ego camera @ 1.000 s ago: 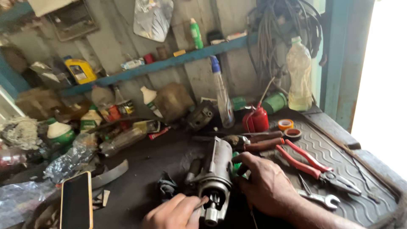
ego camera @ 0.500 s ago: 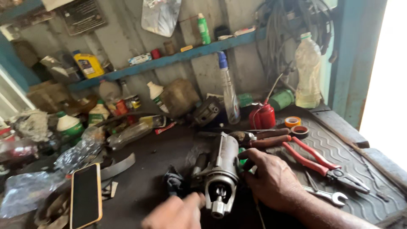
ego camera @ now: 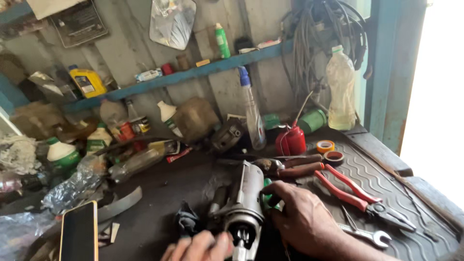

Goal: The person disassembles and wipes an automotive alternator using a cloth, then uses a screwdriver and a wrench to loosen and remove internal components on a workbench.

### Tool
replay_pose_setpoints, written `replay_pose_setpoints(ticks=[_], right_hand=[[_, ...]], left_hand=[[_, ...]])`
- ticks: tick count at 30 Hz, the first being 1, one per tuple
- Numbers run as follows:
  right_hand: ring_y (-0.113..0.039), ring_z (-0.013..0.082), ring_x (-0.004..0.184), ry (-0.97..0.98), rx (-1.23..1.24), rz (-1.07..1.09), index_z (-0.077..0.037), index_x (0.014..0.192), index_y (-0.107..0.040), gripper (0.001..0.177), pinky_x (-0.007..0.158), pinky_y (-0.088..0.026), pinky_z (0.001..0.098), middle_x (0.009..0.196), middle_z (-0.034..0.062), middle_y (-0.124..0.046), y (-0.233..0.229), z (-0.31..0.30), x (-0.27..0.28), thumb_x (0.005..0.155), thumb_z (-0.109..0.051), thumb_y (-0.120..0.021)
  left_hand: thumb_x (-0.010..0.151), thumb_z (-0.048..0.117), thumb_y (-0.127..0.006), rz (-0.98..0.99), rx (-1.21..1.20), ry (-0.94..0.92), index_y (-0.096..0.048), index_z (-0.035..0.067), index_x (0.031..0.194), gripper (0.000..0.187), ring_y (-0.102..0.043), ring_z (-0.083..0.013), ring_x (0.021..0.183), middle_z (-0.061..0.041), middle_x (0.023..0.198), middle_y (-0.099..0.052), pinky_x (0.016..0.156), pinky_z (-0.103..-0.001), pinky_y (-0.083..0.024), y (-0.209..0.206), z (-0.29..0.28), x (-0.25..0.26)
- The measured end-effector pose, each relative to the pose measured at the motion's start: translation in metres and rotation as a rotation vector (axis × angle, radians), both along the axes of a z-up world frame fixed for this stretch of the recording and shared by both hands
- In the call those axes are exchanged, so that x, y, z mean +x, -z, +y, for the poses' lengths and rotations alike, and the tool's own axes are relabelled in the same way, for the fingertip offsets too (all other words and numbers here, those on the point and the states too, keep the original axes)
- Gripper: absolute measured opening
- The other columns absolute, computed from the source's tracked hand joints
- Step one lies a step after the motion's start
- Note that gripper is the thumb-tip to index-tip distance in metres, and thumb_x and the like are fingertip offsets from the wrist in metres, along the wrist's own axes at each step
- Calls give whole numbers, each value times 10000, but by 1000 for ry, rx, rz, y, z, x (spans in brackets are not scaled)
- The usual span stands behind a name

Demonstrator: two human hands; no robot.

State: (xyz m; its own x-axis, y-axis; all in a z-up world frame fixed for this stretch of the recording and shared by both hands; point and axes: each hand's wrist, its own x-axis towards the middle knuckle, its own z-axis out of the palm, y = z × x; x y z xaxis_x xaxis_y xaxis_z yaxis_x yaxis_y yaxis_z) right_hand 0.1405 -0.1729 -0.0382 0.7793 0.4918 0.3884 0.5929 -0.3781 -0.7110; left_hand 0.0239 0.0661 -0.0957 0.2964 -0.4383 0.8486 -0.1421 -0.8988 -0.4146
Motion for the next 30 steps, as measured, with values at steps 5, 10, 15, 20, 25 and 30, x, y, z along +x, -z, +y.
replay_pose_setpoints(ticks=[5, 10, 15, 20, 25, 30], right_hand=[[-738, 303, 908, 1, 7, -52, -158, 1144, -681, 365, 785, -566, 414, 966, 104, -745, 0, 1, 3, 782, -188, -712], [-716, 338, 943, -14, 45, -167, -134, 1111, -692, 342, 785, -558, 433, 958, 121, -749, 7, 1, 10, 771, -169, -716], [-718, 331, 949, 9, 17, -117, -164, 1136, -705, 366, 799, -566, 425, 970, 122, -746, 10, 1, 8, 772, -196, -723], [-720, 326, 942, -9, 10, -148, -143, 1173, -675, 421, 799, -561, 428, 1003, 116, -743, 5, 0, 5, 753, -170, -695], [-721, 312, 949, 44, 0, -51, -153, 1128, -687, 321, 801, -568, 419, 1000, 100, -742, 7, -2, 7, 815, -221, -711], [-724, 311, 955, 9, 50, -108, -151, 1109, -694, 367, 796, -571, 416, 969, 106, -743, 16, 1, 10, 742, -149, -705]], left_hand=[[773, 328, -863, 3, 33, 26, -705, 224, 1067, 350, -575, -145, 602, 21, 816, -634, 526, -319, -488, -11, -3, 5], [733, 309, -873, 139, -94, 23, -728, 200, 1033, 350, -559, -140, 535, 40, 706, -585, 502, -316, -482, -13, -9, -12], [730, 224, -898, 230, -205, 74, -729, 184, 1022, 339, -543, -133, 513, 19, 649, -509, 488, -295, -477, 10, -8, -9], [690, 144, -861, 291, -320, 177, -750, 213, 1068, 400, -585, -154, 569, -16, 693, -545, 522, -304, -492, 63, 10, -1], [749, 73, -800, 263, -380, 272, -731, 186, 1146, 419, -630, -118, 605, 10, 780, -657, 556, -267, -547, 49, 23, 1], [806, 291, -845, 156, -80, -44, -748, 265, 1120, 329, -520, -138, 534, 40, 695, -545, 479, -341, -420, 39, -7, -3]])
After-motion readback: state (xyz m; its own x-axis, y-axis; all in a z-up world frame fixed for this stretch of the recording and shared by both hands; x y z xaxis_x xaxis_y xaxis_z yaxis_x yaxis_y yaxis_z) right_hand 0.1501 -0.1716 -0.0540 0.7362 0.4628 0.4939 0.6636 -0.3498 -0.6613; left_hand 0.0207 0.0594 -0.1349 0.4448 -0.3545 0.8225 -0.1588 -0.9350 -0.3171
